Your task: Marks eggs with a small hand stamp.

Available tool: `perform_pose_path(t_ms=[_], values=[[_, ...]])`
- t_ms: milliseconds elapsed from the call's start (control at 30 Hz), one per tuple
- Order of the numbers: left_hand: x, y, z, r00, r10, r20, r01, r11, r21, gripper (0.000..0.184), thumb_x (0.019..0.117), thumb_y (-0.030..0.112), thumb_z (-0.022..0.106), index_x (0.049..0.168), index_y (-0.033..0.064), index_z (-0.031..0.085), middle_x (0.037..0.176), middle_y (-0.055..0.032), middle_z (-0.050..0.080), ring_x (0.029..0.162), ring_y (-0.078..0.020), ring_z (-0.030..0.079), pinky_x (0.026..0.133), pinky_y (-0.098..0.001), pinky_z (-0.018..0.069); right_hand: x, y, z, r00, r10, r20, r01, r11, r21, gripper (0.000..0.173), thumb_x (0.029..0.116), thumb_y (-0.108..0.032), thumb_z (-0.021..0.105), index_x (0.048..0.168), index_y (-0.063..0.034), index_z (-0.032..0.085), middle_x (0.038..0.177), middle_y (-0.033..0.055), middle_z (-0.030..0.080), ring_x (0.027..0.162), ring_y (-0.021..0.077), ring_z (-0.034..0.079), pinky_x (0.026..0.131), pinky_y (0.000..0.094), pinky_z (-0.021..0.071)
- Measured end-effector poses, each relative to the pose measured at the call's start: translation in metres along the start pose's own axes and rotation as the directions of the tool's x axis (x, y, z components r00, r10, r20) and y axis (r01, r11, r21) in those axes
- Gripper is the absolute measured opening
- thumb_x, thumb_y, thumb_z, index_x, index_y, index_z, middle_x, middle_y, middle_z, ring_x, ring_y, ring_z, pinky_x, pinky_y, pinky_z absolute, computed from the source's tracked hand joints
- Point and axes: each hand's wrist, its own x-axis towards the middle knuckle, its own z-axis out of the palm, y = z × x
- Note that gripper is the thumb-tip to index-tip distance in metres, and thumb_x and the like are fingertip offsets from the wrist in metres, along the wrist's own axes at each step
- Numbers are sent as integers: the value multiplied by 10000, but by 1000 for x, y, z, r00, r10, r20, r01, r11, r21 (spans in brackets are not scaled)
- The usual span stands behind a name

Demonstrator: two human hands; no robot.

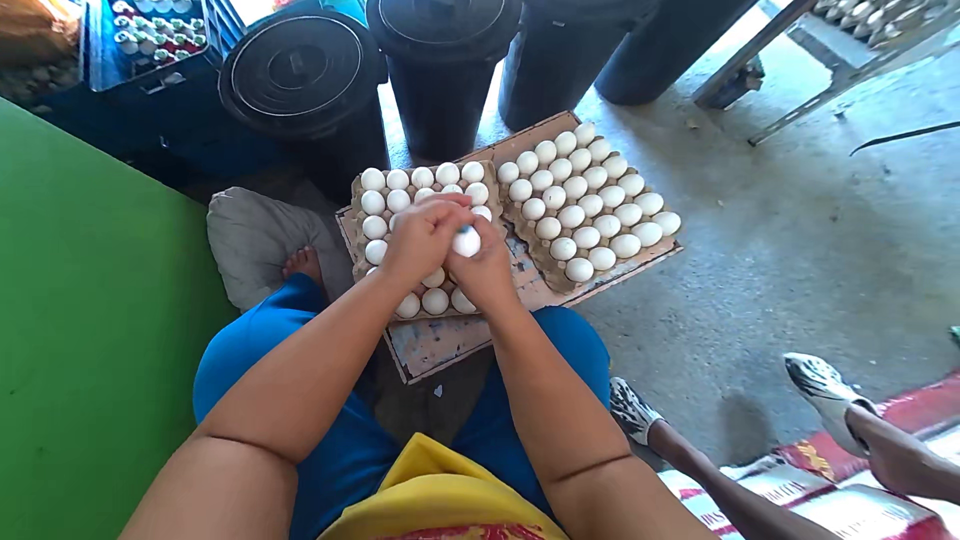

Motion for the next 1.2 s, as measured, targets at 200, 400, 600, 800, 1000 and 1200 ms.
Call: perform_pose_path(t_ms=[200,400,600,800,1000,1200], values=[[16,18,-24,796,-597,-99,550,783,-291,404,1112,392,403,1134,48,614,807,-38,683,576,-112,637,560,-275,569,0,0,-8,989,149,25,-150,988,34,426,858,-152,771,1244,-68,613,1067,94,697,923,158,685,785,374,587],[11,13,-33,813,-554,181,578,806,-127,344,1081,371,500,1068,78,679,749,-8,552,599,-82,509,580,-250,461,0,-2,-11,988,153,22,-154,988,27,499,826,-175,768,1284,-87,590,1077,83,682,942,147,674,796,360,580],[11,13,-40,856,-425,294,491,845,-210,165,1042,185,600,1163,75,623,861,-24,656,702,-69,629,668,-221,547,-1,-3,-9,989,142,32,-142,990,-13,482,838,-169,782,1286,-85,625,1128,105,679,924,156,680,768,364,591],[8,-3,-36,977,-117,177,132,988,-78,127,965,204,705,1003,100,767,1070,-43,665,1004,-101,624,887,-286,528,-4,-6,-8,991,126,43,-125,992,-11,488,812,-173,787,1260,-64,629,1082,80,696,953,132,684,821,355,588],[1,-2,-20,987,114,116,-119,992,32,131,954,230,713,978,128,791,997,-39,636,1043,-149,578,959,-344,460,-7,-2,-8,991,133,26,-134,990,46,455,813,-145,787,1226,-37,631,1050,63,683,895,82,669,788,291,583],[3,-7,-26,989,128,72,-133,989,71,188,980,232,656,970,113,802,996,-50,681,1081,-202,569,1001,-412,403,-11,-2,-5,999,43,26,-44,998,43,426,825,-180,774,1203,-33,645,1059,45,686,913,52,665,814,249,573]])
